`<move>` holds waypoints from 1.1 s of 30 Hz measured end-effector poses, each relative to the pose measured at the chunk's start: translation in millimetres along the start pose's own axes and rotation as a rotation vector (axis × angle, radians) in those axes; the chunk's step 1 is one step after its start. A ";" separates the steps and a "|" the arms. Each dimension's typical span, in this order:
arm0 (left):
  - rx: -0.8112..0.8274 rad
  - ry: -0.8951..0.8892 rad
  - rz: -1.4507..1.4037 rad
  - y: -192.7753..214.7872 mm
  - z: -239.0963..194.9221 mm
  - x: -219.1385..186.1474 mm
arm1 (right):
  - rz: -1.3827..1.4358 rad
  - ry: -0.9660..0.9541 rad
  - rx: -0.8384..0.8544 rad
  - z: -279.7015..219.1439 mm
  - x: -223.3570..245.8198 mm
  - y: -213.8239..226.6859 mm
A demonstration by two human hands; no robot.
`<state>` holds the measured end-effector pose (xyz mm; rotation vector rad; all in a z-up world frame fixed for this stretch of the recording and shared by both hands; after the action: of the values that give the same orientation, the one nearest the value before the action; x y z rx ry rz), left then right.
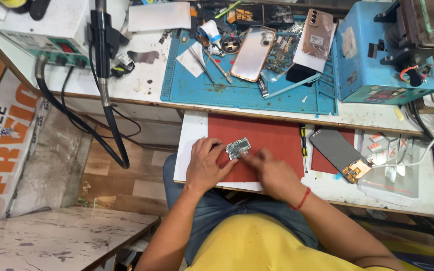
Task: The person uses a metal tool to scrape and clean a small circuit board on a red mat. They then use a hot air gun to apply heat to the board while holding it steady with the other hand.
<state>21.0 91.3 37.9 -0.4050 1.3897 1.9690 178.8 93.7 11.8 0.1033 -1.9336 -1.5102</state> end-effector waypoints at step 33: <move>-0.051 0.096 0.017 0.7 0.5 14.5 | -0.015 -0.139 -0.104 0.3 -22.1 6.9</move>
<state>10.2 96.6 29.9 -0.5189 1.4080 2.0256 197.9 106.1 7.9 -0.0333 -1.9606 -1.6631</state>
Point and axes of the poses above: each hand's wrist, its own z-axis towards the middle knuckle, its own y-axis out of the back of the hand, x = y × z, the point moved 10 cm from there along z, towards the middle knuckle, and after that the axes turned 2 degrees about -x, right-handed, at the moved point
